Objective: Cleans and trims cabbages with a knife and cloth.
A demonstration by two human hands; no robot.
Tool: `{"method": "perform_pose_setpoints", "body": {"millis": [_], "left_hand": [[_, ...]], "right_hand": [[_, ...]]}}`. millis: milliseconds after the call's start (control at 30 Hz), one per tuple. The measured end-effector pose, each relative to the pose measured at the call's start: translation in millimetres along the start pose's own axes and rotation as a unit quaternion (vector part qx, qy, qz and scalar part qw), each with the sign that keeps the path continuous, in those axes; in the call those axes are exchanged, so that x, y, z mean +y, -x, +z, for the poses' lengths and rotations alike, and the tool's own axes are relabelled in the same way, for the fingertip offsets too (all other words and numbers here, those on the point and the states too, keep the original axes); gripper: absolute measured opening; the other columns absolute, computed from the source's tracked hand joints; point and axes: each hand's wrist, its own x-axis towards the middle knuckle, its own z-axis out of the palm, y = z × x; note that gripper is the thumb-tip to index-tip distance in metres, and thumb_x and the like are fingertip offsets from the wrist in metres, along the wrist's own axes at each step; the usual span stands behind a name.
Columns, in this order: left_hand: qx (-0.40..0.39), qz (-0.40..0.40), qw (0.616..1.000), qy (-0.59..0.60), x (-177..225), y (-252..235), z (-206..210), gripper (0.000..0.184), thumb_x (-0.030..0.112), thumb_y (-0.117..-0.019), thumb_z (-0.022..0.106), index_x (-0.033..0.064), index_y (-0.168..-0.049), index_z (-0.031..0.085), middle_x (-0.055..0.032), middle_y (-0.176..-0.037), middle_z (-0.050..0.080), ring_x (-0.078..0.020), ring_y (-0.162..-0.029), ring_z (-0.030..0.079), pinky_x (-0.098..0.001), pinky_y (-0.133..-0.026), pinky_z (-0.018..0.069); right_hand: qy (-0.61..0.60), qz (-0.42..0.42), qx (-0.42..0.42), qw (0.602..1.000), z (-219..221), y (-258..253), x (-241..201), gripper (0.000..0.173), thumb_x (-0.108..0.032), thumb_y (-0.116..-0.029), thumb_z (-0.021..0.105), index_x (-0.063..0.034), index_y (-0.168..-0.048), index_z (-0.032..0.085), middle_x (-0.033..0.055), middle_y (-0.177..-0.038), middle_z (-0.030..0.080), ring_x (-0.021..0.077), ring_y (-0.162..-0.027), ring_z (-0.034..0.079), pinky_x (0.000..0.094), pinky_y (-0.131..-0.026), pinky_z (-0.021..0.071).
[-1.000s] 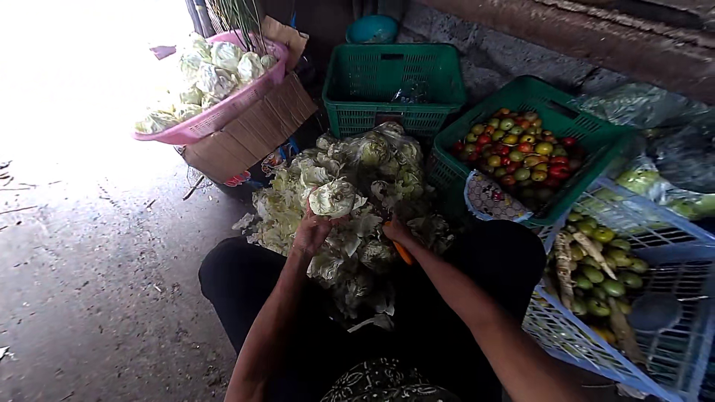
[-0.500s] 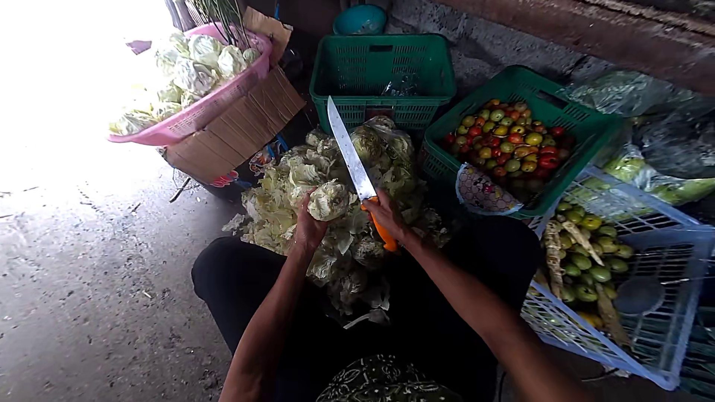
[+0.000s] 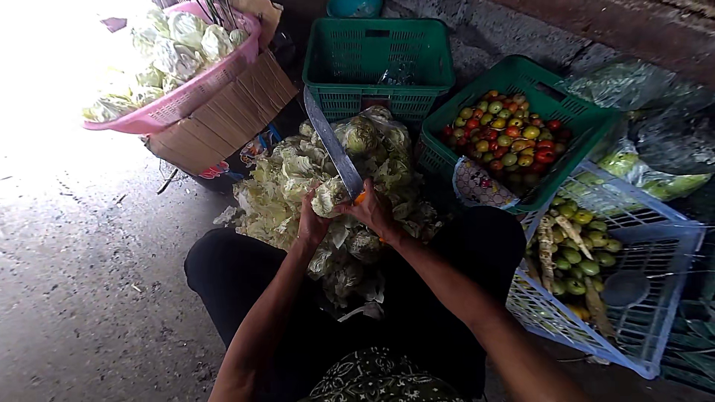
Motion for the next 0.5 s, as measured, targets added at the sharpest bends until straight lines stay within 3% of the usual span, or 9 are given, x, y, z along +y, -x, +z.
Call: {"method": "perform_pose_setpoints", "body": {"millis": [133, 367, 500], "left_hand": [[0.004, -0.006, 1.0, 0.001, -2, -1, -3, 0.044, 0.044, -0.1091, 0.031, 0.0127, -0.131, 0.053, -0.0098, -0.114, 0.067, -0.0218, -0.102, 0.067, -0.0425, -0.086, 0.058], [0.022, -0.013, 1.0, 0.006, -4, -1, -6, 0.048, 0.046, -0.109, 0.032, 0.0103, -0.136, 0.049, -0.0119, -0.119, 0.065, -0.0241, -0.106, 0.066, -0.0448, -0.09, 0.0571], [0.044, -0.011, 0.999, 0.014, -7, -4, -6, 0.049, 0.045, -0.1087, 0.033, 0.0094, -0.139, 0.048, -0.0132, -0.125, 0.063, -0.0252, -0.111, 0.065, -0.0467, -0.093, 0.0559]], "right_hand": [[-0.013, -0.01, -0.016, 1.0, 8, -5, 6, 0.096, -0.073, -0.0754, 0.075, 0.0025, -0.131, 0.055, 0.0226, -0.095, 0.07, 0.0401, -0.09, 0.07, 0.0586, -0.077, 0.0547], [-0.053, -0.01, -0.04, 0.998, 18, -8, 10, 0.084, -0.068, -0.0816, 0.073, 0.002, -0.126, 0.06, 0.0228, -0.093, 0.069, 0.0394, -0.087, 0.069, 0.059, -0.076, 0.0542], [-0.056, 0.002, -0.075, 0.996, 24, -9, 6, 0.075, -0.067, -0.0893, 0.065, 0.0018, -0.118, 0.063, 0.0228, -0.096, 0.069, 0.0389, -0.092, 0.069, 0.0591, -0.079, 0.0532]]}}
